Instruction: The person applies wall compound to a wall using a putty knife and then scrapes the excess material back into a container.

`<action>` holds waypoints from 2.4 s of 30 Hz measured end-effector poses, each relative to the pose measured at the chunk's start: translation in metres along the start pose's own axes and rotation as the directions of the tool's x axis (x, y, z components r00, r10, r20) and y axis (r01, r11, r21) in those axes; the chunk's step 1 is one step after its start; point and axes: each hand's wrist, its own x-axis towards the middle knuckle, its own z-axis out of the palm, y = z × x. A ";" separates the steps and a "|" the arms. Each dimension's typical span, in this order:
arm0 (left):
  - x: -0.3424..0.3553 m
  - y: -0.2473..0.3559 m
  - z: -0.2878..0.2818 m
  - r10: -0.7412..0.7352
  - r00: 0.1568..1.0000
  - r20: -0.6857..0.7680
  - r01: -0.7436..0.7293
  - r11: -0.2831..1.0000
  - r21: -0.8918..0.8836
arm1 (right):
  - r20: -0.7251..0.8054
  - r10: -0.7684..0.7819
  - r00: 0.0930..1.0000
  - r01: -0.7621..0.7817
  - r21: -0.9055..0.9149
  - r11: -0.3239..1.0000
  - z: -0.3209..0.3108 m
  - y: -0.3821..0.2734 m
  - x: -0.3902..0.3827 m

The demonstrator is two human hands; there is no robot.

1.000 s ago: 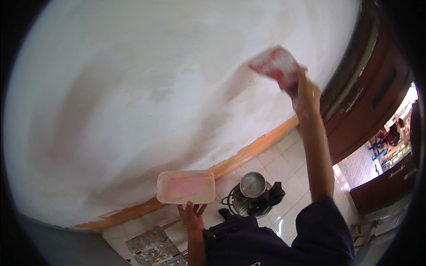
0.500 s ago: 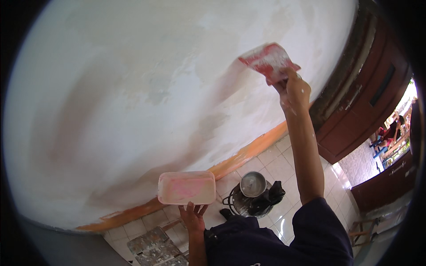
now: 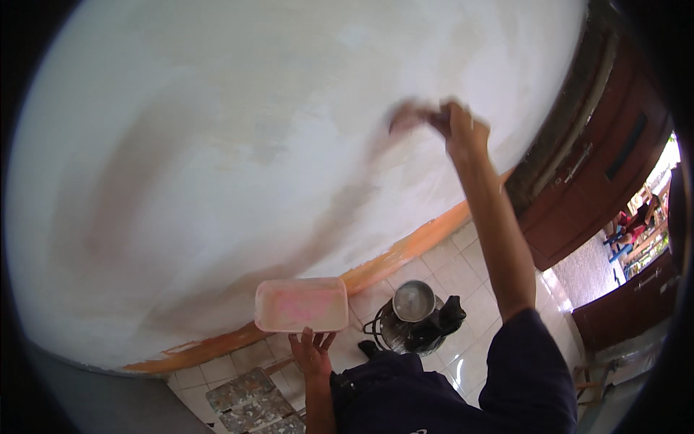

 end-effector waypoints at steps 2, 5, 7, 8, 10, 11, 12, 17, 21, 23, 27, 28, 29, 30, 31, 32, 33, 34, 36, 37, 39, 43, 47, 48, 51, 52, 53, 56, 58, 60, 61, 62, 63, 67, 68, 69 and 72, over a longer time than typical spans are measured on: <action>0.001 0.006 0.002 0.015 1.000 -0.002 -0.015 1.000 0.017 | -0.043 0.004 0.999 -0.002 0.043 0.999 0.050 -0.048 0.012; -0.005 0.009 0.006 0.028 0.999 -0.023 -0.027 0.999 0.019 | -0.093 -0.156 0.983 0.152 -0.041 0.987 0.043 -0.076 -0.009; -0.004 0.005 0.006 0.028 1.000 -0.004 -0.027 1.000 0.015 | -0.150 -0.175 0.973 0.161 -0.101 0.982 -0.004 -0.061 -0.019; -0.004 0.004 0.005 0.022 1.000 -0.010 -0.022 1.000 0.014 | -0.234 -0.141 0.962 0.120 -0.101 0.988 -0.014 -0.050 -0.036; -0.003 0.004 0.006 0.017 1.000 -0.006 -0.017 1.000 0.016 | -0.275 -0.141 0.951 0.042 -0.338 0.940 -0.065 0.005 -0.052; -0.001 0.003 0.006 0.005 1.000 -0.013 -0.005 1.000 0.024 | -0.363 -0.071 0.929 -0.084 -0.393 0.916 -0.085 0.037 -0.059; -0.001 0.003 0.006 0.004 1.000 -0.012 -0.003 1.000 0.026 | -0.341 0.000 0.940 -0.122 -0.338 0.933 -0.094 0.056 -0.057; -0.001 0.002 0.006 0.012 1.000 0.002 -0.012 1.000 0.019 | -0.060 0.046 0.997 -0.049 -0.041 0.998 -0.030 0.034 -0.026; -0.003 0.005 0.004 0.013 1.000 -0.006 -0.013 1.000 0.020 | -0.163 0.016 0.986 -0.018 -0.012 1.000 0.044 -0.059 0.002; -0.004 0.004 0.005 0.012 1.000 -0.002 -0.012 1.000 0.017 | -0.138 -0.073 0.988 0.074 0.002 0.997 0.033 -0.070 -0.015; -0.002 0.004 0.007 0.023 1.000 0.002 -0.023 1.000 0.005 | -0.257 0.039 0.966 -0.043 -0.011 0.999 -0.036 -0.017 -0.047; -0.002 0.004 0.010 0.017 1.000 0.009 -0.017 1.000 -0.001 | -0.295 0.085 0.952 -0.097 -0.026 0.995 -0.059 0.005 -0.054; -0.002 0.003 0.012 0.010 1.000 0.009 -0.010 1.000 -0.002 | -0.331 0.132 0.934 -0.152 -0.035 0.988 -0.081 0.026 -0.061; -0.002 0.003 0.013 0.007 1.000 0.002 -0.007 1.000 0.001 | -0.361 0.179 0.915 -0.228 -0.097 0.969 -0.092 0.043 -0.061; -0.002 0.003 0.013 0.004 1.000 -0.006 -0.004 1.000 0.002 | -0.388 0.226 0.893 -0.305 -0.156 0.940 -0.099 0.056 -0.062; -0.001 0.003 0.014 0.006 1.000 0.001 -0.006 1.000 0.003 | -0.401 0.255 0.880 -0.350 -0.183 0.919 -0.106 0.064 -0.059; -0.001 0.003 0.014 0.008 1.000 0.004 -0.008 1.000 0.006 | -0.314 0.184 0.932 -0.274 -0.272 0.923 -0.107 0.071 -0.050; -0.001 0.002 0.015 0.007 1.000 0.010 -0.007 1.000 0.007 | -0.219 0.113 0.969 -0.187 -0.354 0.916 -0.104 0.071 -0.033; -0.003 0.003 0.013 0.003 1.000 -0.013 -0.003 1.000 0.022 | -0.002 0.084 0.997 -0.083 -0.153 0.985 -0.035 0.027 -0.011; -0.003 0.003 0.016 -0.016 1.000 0.000 0.016 0.999 0.036 | 0.060 -0.052 0.997 0.055 -0.047 0.997 -0.019 0.011 0.016; -0.004 0.004 0.013 -0.036 0.999 -0.015 0.037 0.998 0.050 | 0.001 -0.048 0.999 0.048 -0.046 0.998 0.037 -0.047 0.029; -0.005 0.003 0.011 -0.033 0.999 -0.020 0.034 0.999 0.038 | -0.002 0.004 1.000 -0.004 -0.032 0.999 0.051 -0.098 0.003; -0.005 0.004 0.014 -0.028 0.999 -0.020 0.029 0.999 0.023 | -0.062 0.063 0.996 -0.065 -0.032 0.997 -0.013 -0.051 -0.051; -0.005 0.005 0.020 -0.039 0.999 -0.001 0.039 0.999 -0.007 | -0.258 0.085 0.962 -0.130 -0.164 0.978 -0.049 -0.023 -0.048; -0.002 0.006 0.020 -0.050 0.999 0.006 0.050 0.998 -0.028 | -0.297 0.188 0.936 -0.266 -0.252 0.930 -0.097 0.040 -0.061; 0.000 0.003 0.021 -0.056 0.998 0.013 0.056 0.998 -0.027 | -0.272 0.214 0.938 -0.295 -0.303 0.906 -0.115 0.062 -0.054; 0.001 0.001 0.019 -0.043 0.999 0.018 0.043 0.999 -0.003 | -0.213 0.223 0.951 -0.281 -0.296 0.913 -0.118 0.079 -0.046; 0.000 0.000 0.010 0.000 1.000 -0.004 0.000 0.999 0.040 | -0.107 0.180 0.978 -0.177 0.036 0.984 -0.014 0.028 -0.031; -0.001 0.003 0.011 0.002 1.000 -0.012 -0.001 0.999 0.046 | -0.145 0.130 0.981 -0.122 0.066 0.990 0.033 -0.019 -0.014; -0.001 0.002 0.004 0.001 0.999 -0.034 0.001 0.999 0.045 | -0.155 0.050 0.987 -0.034 0.106 0.994 0.052 -0.060 -0.012; -0.002 0.000 0.003 -0.009 0.999 -0.037 0.010 0.999 0.037 | -0.103 -0.027 0.994 0.032 0.054 0.998 0.044 -0.076 -0.016; -0.003 -0.001 0.004 -0.012 0.999 -0.034 0.013 0.999 0.039 | -0.046 -0.101 0.994 0.101 0.008 0.995 0.032 -0.086 -0.023; -0.003 0.000 0.003 -0.006 0.999 -0.035 0.008 0.999 0.042 | -0.219 -0.140 0.966 0.143 -0.003 0.990 0.033 -0.083 -0.035; -0.002 0.000 0.002 0.019 0.999 -0.035 -0.019 1.000 0.015 | -0.212 -0.267 0.940 0.168 -0.392 0.904 -0.033 -0.003 -0.089; -0.001 0.000 0.004 0.005 0.999 -0.039 -0.006 1.000 -0.022 | -0.284 -0.119 0.952 0.014 -0.344 0.939 -0.053 0.021 -0.101; 0.000 0.001 0.005 -0.008 0.999 -0.045 0.006 0.998 -0.056 | -0.358 -0.014 0.934 -0.166 -0.467 0.869 -0.079 0.048 -0.106; 0.002 0.003 0.006 0.002 0.999 -0.054 -0.007 0.996 -0.086 | -0.301 0.265 0.916 -0.303 -0.087 0.949 -0.079 0.080 -0.113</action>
